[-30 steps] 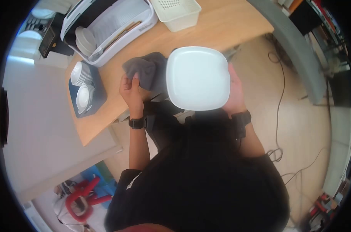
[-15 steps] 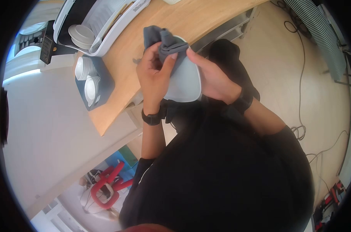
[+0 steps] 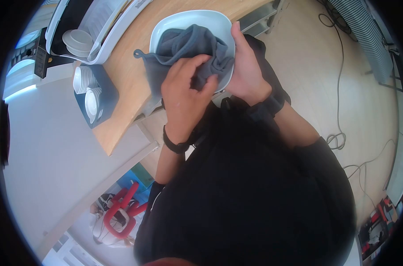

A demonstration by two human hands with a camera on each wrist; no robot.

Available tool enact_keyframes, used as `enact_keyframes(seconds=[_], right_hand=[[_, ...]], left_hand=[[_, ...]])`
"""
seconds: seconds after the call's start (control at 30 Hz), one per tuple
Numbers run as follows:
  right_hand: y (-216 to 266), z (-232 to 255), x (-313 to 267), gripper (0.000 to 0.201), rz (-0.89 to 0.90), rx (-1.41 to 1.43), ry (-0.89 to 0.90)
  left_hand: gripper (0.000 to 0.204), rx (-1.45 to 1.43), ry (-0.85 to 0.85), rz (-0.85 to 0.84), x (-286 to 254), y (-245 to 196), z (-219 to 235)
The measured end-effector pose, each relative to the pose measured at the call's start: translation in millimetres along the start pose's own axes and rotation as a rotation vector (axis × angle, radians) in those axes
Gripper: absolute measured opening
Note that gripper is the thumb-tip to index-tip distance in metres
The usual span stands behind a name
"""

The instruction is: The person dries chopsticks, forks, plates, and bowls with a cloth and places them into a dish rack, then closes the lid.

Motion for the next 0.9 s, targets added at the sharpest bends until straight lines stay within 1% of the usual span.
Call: enact_keyframes(seconds=[0.03,0.07,0.13,0.17,0.2,0.27,0.3,0.33,0.4,0.43,0.47,0.53,0.6,0.67,0.7,0.73,0.77,0.8,0.83,0.87,0.9], right_hand=[[0,-1,-1,0.070,0.014,0.018,0.027],[2,1,-1,0.070,0.013,0.020,0.021],[9,5,-3,0.069,0.025,-0.038,0.058],[12,3,-5,0.068,0.017,-0.041,0.079],[14,5,-7,0.068,0.014,-0.041,0.078],[18,9,-8,0.066,0.018,-0.139,0.073],[18,7,-9,0.066,0.020,-0.144,0.073],[18,6,-9,0.066,0.021,-0.153,0.057],[19,4,-10,0.065,0.023,-0.171,0.035],[21,4,-10,0.065,0.020,-0.190,0.022],[23,6,-11,0.064,0.018,-0.208,0.008],[28,8,-13,0.063,0.006,-0.212,0.019],[32,10,-17,0.063,-0.010,-0.211,0.036],[37,13,-21,0.063,-0.025,-0.168,0.020],[37,12,-22,0.063,-0.037,-0.160,0.033],[38,8,-24,0.062,-0.032,-0.197,-0.011],[38,4,-26,0.062,-0.027,-0.234,-0.055],[37,-1,-26,0.062,-0.037,-0.221,-0.037],[36,-4,-28,0.061,-0.041,-0.286,-0.113],[37,-3,-28,0.060,-0.044,-0.351,-0.190],[41,0,-29,0.056,-0.032,-0.404,-0.171]], left_hand=[[0.033,0.056,-0.011,-0.009,0,3,3],[0.033,0.054,-0.009,-0.003,-1,7,6],[0.033,0.165,-0.064,0.039,0,21,13],[0.033,0.171,-0.104,0.036,1,30,15],[0.033,0.171,-0.106,0.038,1,34,17],[0.033,0.171,-0.153,0.169,3,42,22],[0.034,0.133,-0.212,0.152,4,44,24],[0.034,0.127,-0.214,0.150,4,46,24],[0.031,-0.002,-0.309,0.259,3,49,27],[0.031,-0.029,-0.303,0.348,4,42,31],[0.031,-0.040,-0.302,0.351,4,45,32],[0.033,-0.386,-0.408,0.353,4,53,37],[0.031,-0.439,-0.417,0.334,1,62,44],[0.028,-0.653,-0.406,0.382,-3,71,52],[0.028,-0.791,-0.363,0.392,-10,77,52],[0.028,-0.770,-0.372,0.388,-14,80,52],[0.029,-0.918,-0.366,0.376,-17,80,47],[0.031,-1.065,-0.356,0.362,-18,78,43],[0.034,-1.088,-0.348,0.373,-18,73,43],[0.034,-1.137,-0.315,0.345,-20,74,42],[0.035,-1.170,-0.308,0.353,-21,72,41]])
Point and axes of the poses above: each hand's wrist, its own x-axis towards the middle knuckle, its own z-axis out of the back of the hand, y = z × x, the point moved 2 cm from there along x, towards the middle knuckle, and after that the axes turned 3 degrees about -z, right-handed, at the moved point
